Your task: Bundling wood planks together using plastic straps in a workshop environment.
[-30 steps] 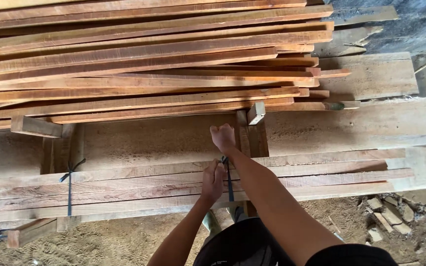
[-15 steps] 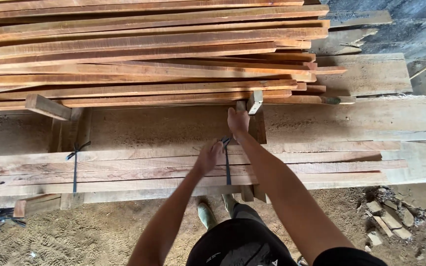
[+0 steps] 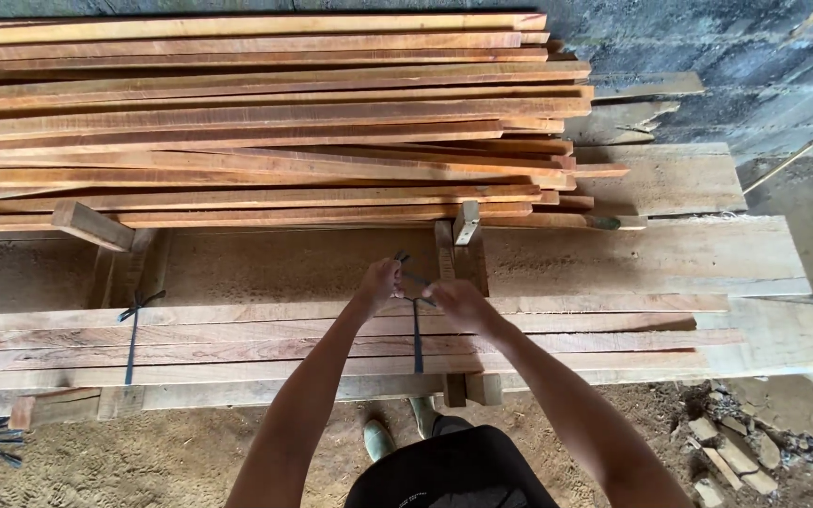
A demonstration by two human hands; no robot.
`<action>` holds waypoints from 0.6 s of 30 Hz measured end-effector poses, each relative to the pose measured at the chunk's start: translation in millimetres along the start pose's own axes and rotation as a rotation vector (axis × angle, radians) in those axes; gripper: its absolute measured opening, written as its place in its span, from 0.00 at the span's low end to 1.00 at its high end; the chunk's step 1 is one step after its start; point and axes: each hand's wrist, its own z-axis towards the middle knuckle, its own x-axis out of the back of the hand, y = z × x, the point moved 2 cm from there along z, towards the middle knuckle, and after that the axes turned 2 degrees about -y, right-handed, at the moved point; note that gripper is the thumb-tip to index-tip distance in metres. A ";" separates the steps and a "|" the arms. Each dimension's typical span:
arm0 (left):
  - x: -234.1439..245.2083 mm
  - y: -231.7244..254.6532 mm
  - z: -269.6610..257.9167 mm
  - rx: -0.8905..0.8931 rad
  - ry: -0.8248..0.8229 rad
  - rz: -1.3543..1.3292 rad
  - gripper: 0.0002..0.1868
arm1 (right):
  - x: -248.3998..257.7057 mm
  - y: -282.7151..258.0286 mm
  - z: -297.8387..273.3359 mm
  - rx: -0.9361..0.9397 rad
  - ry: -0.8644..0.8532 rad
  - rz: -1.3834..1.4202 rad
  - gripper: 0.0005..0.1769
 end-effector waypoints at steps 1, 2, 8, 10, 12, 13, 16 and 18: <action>5.5 -11.8 9.5 0.001 0.003 -0.002 0.12 | 0.3 -7.4 -3.6 0.001 -0.004 0.000 0.22; 11.5 -23.5 19.3 -0.008 0.031 0.034 0.12 | -0.4 -16.1 -6.9 0.078 -0.057 -0.068 0.19; 7.1 -7.3 -0.5 0.065 0.108 -0.020 0.12 | -20.6 -8.9 3.9 0.201 -0.264 -0.381 0.19; 6.2 -8.0 -0.8 0.066 0.100 -0.040 0.13 | -27.7 11.3 16.6 0.216 -0.293 -0.471 0.19; 5.6 -9.7 -4.3 0.049 0.093 -0.047 0.13 | -37.9 42.4 27.3 0.364 -0.255 -0.713 0.15; 1.8 0.0 -14.7 0.051 0.094 -0.047 0.13 | -39.7 45.2 29.9 0.364 -0.256 -0.712 0.15; -5.5 17.0 -35.9 -0.017 0.076 0.077 0.16 | -43.8 47.9 32.5 0.418 -0.233 -0.798 0.12; -3.0 14.7 -33.1 -0.124 0.078 0.272 0.22 | -42.2 42.9 32.2 0.430 -0.241 -0.825 0.12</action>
